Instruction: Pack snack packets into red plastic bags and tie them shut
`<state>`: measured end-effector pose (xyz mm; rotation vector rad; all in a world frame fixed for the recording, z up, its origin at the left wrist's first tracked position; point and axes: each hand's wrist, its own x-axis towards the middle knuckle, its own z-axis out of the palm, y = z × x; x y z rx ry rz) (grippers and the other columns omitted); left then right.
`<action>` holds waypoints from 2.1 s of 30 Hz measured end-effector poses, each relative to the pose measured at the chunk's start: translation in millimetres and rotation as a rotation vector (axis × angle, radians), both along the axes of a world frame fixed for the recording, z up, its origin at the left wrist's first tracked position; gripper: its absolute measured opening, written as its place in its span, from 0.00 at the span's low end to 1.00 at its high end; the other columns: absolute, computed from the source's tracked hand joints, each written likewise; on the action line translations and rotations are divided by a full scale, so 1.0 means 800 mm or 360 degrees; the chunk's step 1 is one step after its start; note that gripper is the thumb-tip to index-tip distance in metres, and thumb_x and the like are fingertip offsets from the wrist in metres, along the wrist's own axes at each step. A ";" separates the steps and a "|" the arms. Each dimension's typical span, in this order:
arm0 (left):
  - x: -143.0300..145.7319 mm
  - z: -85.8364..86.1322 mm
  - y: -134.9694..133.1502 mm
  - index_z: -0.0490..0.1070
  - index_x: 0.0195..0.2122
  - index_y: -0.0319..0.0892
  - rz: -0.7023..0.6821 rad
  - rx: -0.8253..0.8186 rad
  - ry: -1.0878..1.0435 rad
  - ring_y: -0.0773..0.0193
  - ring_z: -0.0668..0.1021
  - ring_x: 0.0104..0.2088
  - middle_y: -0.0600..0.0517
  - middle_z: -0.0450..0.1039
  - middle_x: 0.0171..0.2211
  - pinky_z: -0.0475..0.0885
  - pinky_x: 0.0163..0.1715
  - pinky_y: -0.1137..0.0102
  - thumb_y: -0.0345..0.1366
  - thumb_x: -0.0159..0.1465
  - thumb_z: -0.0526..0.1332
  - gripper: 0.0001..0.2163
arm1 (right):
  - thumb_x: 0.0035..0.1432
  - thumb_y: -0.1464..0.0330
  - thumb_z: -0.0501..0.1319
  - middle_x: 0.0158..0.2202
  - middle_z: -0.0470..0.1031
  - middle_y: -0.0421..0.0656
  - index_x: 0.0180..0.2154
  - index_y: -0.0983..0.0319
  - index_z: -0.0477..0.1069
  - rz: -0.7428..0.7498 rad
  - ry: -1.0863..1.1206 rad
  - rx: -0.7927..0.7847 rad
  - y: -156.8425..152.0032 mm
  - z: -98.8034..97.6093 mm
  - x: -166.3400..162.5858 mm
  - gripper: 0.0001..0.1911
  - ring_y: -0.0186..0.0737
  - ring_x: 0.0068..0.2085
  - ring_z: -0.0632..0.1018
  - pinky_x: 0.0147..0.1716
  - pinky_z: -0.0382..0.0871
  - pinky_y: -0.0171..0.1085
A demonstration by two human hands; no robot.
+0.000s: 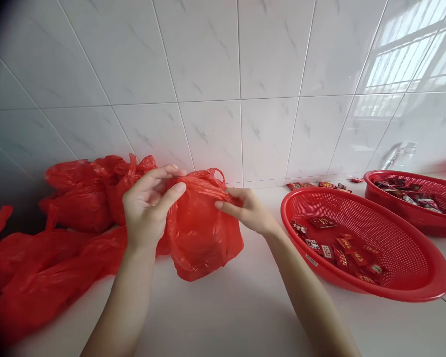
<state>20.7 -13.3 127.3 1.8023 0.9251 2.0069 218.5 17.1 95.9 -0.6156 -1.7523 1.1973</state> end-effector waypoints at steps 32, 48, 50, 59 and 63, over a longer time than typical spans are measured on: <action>-0.077 -0.015 0.042 0.64 0.65 0.46 0.0113 -0.0864 0.0881 0.55 0.82 0.41 0.43 0.76 0.54 0.78 0.44 0.61 0.41 0.53 0.72 0.38 | 0.42 0.67 0.64 0.29 0.73 0.40 0.23 0.58 0.68 -0.0355 0.0900 -0.0604 0.022 -0.007 -0.005 0.05 0.35 0.26 0.64 0.35 0.73 0.38; -0.055 0.006 0.020 0.80 0.44 0.46 -0.0304 -0.0772 0.0771 0.52 0.79 0.51 0.50 0.81 0.46 0.71 0.55 0.60 0.42 0.63 0.59 0.14 | 0.47 0.61 0.68 0.26 0.71 0.39 0.23 0.60 0.70 -0.0212 0.0617 -0.0441 0.025 -0.013 -0.001 0.11 0.34 0.27 0.70 0.28 0.65 0.34; -0.047 0.006 0.013 0.79 0.49 0.47 -0.0283 -0.0762 0.0936 0.51 0.77 0.53 0.51 0.79 0.50 0.71 0.56 0.59 0.47 0.62 0.64 0.17 | 0.49 0.61 0.69 0.26 0.72 0.39 0.23 0.60 0.69 -0.0184 0.0608 -0.0427 0.020 -0.012 -0.003 0.13 0.33 0.27 0.70 0.27 0.64 0.33; -0.033 -0.004 0.010 0.76 0.54 0.49 -0.0156 -0.0667 0.1169 0.54 0.78 0.55 0.51 0.78 0.54 0.72 0.57 0.61 0.42 0.66 0.62 0.16 | 0.57 0.59 0.69 0.29 0.75 0.38 0.30 0.59 0.72 -0.0164 0.0416 -0.0185 0.009 -0.005 0.001 0.12 0.34 0.31 0.74 0.31 0.68 0.34; -0.046 -0.001 0.011 0.73 0.58 0.52 -0.0146 -0.0698 0.1258 0.52 0.75 0.59 0.52 0.75 0.58 0.70 0.60 0.59 0.46 0.61 0.67 0.23 | 0.55 0.56 0.70 0.48 0.79 0.45 0.48 0.58 0.76 -0.0007 -0.0099 0.0058 0.017 -0.002 0.024 0.21 0.46 0.49 0.78 0.50 0.72 0.45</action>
